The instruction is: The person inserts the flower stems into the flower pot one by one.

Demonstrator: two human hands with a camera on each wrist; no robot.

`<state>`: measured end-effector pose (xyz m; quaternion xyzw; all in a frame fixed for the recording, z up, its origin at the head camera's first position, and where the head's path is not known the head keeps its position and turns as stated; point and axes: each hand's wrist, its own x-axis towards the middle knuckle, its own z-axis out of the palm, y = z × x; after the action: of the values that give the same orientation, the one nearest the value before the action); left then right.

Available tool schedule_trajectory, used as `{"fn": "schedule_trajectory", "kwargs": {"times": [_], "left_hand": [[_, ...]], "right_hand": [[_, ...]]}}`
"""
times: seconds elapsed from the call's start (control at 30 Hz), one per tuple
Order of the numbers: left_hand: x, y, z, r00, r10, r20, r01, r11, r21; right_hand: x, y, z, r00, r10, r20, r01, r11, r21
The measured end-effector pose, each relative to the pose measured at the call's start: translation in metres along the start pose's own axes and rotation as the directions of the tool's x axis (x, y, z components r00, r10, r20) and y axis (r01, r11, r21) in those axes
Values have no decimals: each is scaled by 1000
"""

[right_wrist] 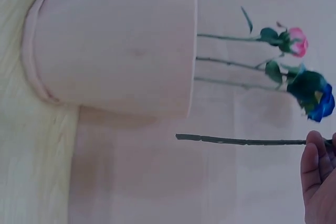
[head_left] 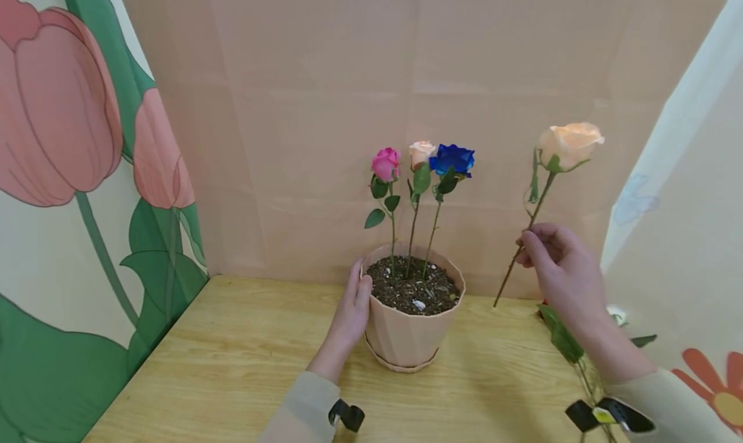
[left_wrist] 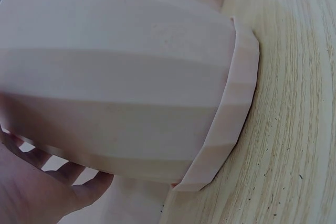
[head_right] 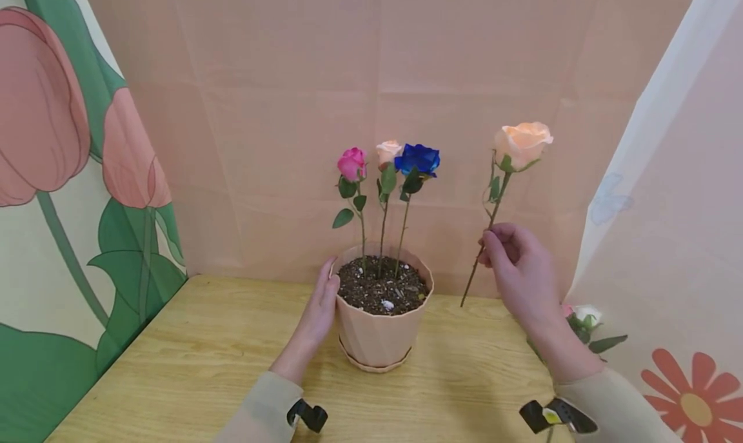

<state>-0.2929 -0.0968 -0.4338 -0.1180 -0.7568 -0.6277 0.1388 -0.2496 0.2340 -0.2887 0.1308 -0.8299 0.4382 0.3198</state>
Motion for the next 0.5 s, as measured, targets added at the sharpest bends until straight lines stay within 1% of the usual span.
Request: {"fn": "schedule_trajectory", "kwargs": {"times": [0.13,0.2,0.37,0.5], "left_hand": [[0,-2,0,1000,2,-7,-2,1000,7],[1,-2,1,1000,5,-10,-5,1000,8],[1,-2,1,1000,5,-10,-5,1000,4],[1,-2,1,1000,2,-10,-2,1000,8]], "right_hand": [[9,-11,13,999,-40,-6,41,998,38],[12,-15,19,998,-56,-14,56,998,34],[20,-26,32,998,-62,-33,64,995,72],[26,-31,45,996,-88,-33,91,990,108]]}}
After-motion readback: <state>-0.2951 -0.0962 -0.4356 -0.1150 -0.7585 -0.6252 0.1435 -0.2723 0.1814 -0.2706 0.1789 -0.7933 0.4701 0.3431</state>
